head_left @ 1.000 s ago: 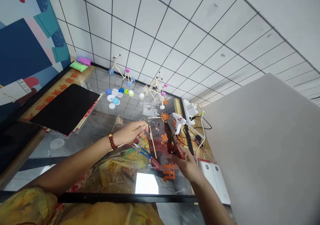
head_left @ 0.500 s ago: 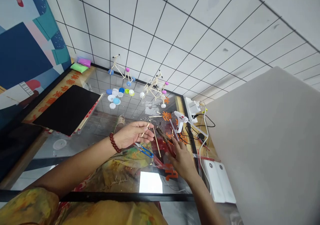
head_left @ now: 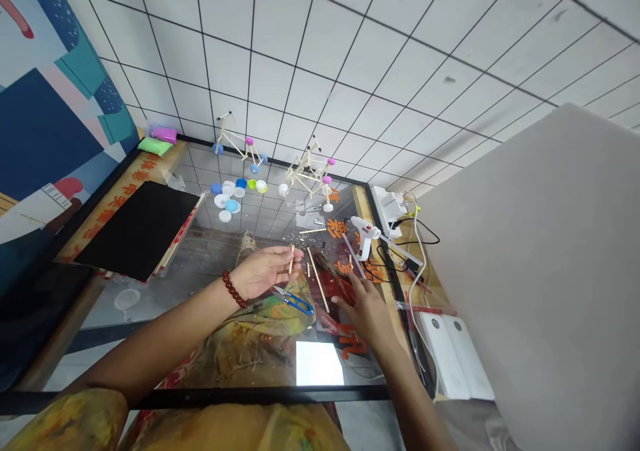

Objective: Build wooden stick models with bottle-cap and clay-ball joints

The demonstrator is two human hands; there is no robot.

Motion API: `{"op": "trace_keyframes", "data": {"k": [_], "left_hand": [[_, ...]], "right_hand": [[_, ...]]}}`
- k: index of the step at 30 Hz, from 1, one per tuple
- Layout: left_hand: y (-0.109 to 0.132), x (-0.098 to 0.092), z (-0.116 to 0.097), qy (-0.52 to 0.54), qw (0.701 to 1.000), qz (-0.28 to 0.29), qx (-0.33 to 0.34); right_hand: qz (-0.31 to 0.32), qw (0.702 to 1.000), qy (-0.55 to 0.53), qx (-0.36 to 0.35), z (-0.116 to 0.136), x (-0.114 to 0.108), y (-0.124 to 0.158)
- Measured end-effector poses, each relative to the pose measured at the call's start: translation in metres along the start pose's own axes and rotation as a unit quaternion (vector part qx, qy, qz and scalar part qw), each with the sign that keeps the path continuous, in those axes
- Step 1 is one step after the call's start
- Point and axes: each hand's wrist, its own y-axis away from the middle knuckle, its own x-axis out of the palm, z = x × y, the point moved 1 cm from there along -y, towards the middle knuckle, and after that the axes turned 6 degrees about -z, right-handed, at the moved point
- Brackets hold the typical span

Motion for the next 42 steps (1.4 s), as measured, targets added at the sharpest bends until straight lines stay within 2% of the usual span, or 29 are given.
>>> {"op": "trace_keyframes", "data": {"k": [9,16,19,21,23,24,26,28,31,34,36,39,42], "left_hand": [[-0.008,-0.006,0.0,-0.009,0.998,-0.059,-0.009],[-0.014,-0.012,0.001,-0.107,0.99,-0.085,0.04],[-0.015,-0.012,0.006,-0.136,0.987,-0.071,0.048],[-0.014,-0.01,0.01,-0.152,0.985,-0.062,0.057],[-0.011,-0.007,0.013,-0.162,0.983,-0.061,0.063],[-0.01,-0.004,0.014,-0.167,0.982,-0.06,0.069],[-0.008,0.0,0.014,-0.179,0.978,-0.053,0.093],[-0.006,0.003,0.012,-0.194,0.972,-0.042,0.126],[-0.008,0.002,0.009,-0.199,0.967,-0.038,0.152],[-0.013,-0.004,0.011,-0.211,0.962,-0.05,0.163],[-0.016,-0.007,0.014,-0.241,0.952,-0.061,0.178],[-0.017,-0.008,0.018,-0.282,0.936,-0.069,0.2],[-0.018,-0.008,0.022,-0.317,0.923,-0.061,0.207]], "right_hand": [[-0.053,0.998,-0.024,-0.006,-0.002,0.011,0.006],[-0.109,0.994,-0.011,-0.025,0.004,0.012,0.011],[-0.148,0.987,0.016,-0.055,0.023,0.004,0.014],[-0.146,0.986,-0.011,-0.085,0.046,-0.001,0.015],[-0.064,0.986,-0.065,-0.138,0.072,0.0,0.015],[-0.045,0.985,-0.073,-0.147,0.083,0.002,0.014],[-0.026,0.982,-0.083,-0.17,0.098,0.008,0.011],[-0.027,0.979,-0.084,-0.182,0.101,0.016,0.007],[-0.036,0.984,-0.089,-0.151,0.09,0.023,-0.001],[-0.056,0.987,-0.134,-0.065,0.075,0.022,-0.01],[-0.08,0.978,-0.192,-0.026,0.07,0.018,-0.015],[-0.103,0.956,-0.274,-0.022,0.07,0.012,-0.021],[-0.069,0.943,-0.323,-0.034,0.071,0.014,-0.021]]}}
